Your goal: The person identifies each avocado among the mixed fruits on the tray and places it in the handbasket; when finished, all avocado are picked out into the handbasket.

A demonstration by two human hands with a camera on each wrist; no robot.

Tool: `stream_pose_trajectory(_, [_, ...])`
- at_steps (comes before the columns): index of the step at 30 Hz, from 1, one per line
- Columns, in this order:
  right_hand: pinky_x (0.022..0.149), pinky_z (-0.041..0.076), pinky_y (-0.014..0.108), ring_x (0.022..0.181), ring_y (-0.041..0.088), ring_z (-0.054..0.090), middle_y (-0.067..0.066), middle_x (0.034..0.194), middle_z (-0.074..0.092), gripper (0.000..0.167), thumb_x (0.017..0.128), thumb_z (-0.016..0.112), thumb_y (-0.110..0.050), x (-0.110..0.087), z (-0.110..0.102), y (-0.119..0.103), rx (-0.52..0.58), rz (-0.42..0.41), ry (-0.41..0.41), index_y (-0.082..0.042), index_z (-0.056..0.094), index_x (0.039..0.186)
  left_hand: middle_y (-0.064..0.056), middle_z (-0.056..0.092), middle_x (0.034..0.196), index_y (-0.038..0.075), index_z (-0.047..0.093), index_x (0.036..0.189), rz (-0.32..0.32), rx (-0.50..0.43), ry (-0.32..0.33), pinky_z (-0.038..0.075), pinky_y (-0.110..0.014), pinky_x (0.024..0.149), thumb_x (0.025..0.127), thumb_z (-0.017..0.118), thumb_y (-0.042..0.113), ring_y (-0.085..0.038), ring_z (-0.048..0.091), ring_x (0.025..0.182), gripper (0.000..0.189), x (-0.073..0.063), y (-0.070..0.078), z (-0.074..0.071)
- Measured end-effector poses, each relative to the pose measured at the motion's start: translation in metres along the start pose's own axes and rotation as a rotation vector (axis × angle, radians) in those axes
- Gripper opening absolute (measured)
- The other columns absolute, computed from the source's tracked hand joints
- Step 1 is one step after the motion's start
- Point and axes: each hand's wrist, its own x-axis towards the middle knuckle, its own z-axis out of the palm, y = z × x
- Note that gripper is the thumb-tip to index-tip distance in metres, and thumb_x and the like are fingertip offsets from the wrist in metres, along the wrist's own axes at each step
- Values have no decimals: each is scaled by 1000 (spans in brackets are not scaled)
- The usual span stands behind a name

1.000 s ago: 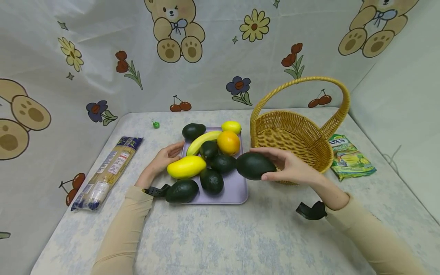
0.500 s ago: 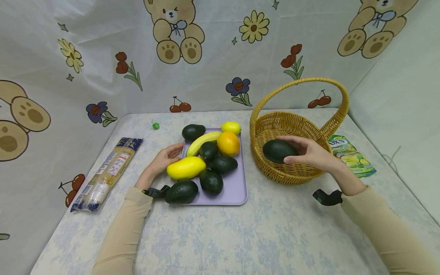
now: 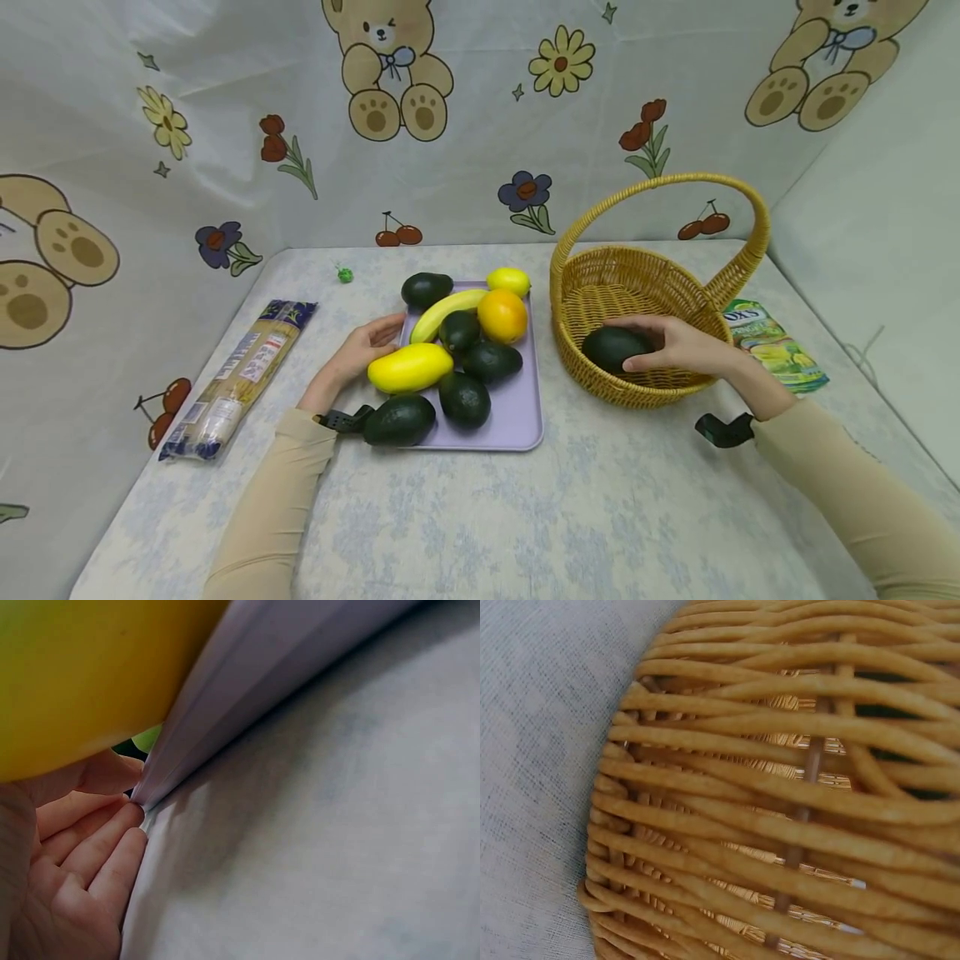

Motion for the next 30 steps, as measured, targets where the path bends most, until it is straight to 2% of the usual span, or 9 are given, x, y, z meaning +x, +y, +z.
stream_pose_trajectory(3, [80, 50, 29, 106, 25, 51, 13, 136, 48, 61, 85, 71, -18, -1, 0, 0, 4, -4, -26, -11, 45, 140, -25, 29, 148, -8, 29, 144, 11, 14, 6, 27, -43, 110, 95, 47, -6, -36, 29, 135, 52, 4, -11, -2])
stream_pose_trajectory(10, [81, 47, 28, 109, 25, 47, 12, 138, 46, 59, 85, 71, -21, -2, -3, 5, -71, -16, -64, -13, 48, 139, -24, 30, 148, -7, 30, 143, 11, 29, 13, 27, -44, 110, 95, 47, -6, -36, 30, 135, 51, 6, -10, -1])
stream_pose_trajectory(16, [86, 44, 27, 113, 24, 45, 12, 139, 45, 61, 86, 71, -25, 0, -3, 7, -106, -16, -125, -8, 47, 139, -24, 29, 148, -8, 30, 143, 8, 24, 10, 28, -43, 110, 95, 46, -7, -36, 30, 135, 51, 4, -9, 0])
stream_pose_trajectory(26, [85, 46, 29, 116, 27, 45, 20, 141, 42, 66, 85, 72, -27, 2, -5, 2, -161, -21, -190, -3, 44, 140, -24, 28, 148, -8, 29, 144, 8, 13, 2, 27, -43, 110, 95, 46, -8, -36, 28, 135, 52, 2, -11, 0])
stream_pose_trajectory(30, [87, 47, 27, 115, 26, 47, 18, 140, 43, 66, 85, 72, -27, 2, -7, -1, -180, -8, -193, -3, 44, 140, -24, 28, 148, -8, 29, 144, 13, 23, 10, 27, -44, 110, 95, 46, -7, -36, 29, 135, 52, 2, -10, 0])
